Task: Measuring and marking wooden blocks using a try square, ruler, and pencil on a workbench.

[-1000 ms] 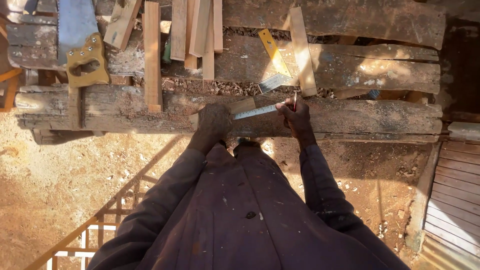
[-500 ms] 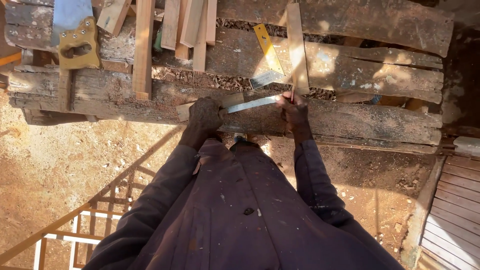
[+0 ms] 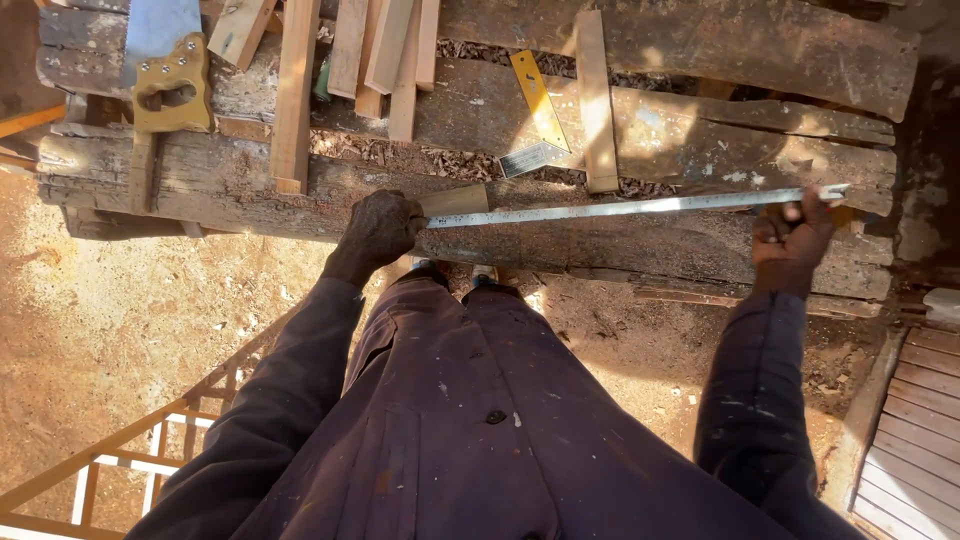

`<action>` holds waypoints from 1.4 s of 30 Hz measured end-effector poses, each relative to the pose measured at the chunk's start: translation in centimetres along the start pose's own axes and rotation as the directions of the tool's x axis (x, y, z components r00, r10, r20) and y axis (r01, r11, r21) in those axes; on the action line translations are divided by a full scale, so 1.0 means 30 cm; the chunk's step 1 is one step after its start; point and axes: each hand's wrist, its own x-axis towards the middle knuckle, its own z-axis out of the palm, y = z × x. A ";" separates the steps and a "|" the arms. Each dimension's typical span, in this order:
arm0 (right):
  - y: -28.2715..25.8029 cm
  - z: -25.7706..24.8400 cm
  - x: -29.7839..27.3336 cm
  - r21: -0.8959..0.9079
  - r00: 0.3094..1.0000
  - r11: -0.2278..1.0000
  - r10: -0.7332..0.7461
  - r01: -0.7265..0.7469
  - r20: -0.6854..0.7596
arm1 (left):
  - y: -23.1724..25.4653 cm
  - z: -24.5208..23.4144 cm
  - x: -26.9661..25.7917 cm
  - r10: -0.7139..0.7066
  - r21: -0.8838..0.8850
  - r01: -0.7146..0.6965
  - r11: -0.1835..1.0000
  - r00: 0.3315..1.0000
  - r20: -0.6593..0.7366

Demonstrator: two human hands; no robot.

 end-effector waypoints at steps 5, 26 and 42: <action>0.381 0.336 -0.261 -0.134 0.976 0.975 0.191 -0.176 0.108 | -0.009 0.145 0.077 -0.132 0.023 0.131 0.991 0.990 0.055; 0.473 0.314 -0.092 -0.291 0.996 0.956 -0.055 0.031 -0.074 | -0.023 -0.043 -0.023 -0.231 0.040 0.229 0.973 0.972 0.048; 0.294 0.370 -0.156 -0.262 0.965 0.939 0.252 -0.224 0.076 | -0.060 0.063 0.039 -0.229 0.029 0.227 0.973 0.969 0.091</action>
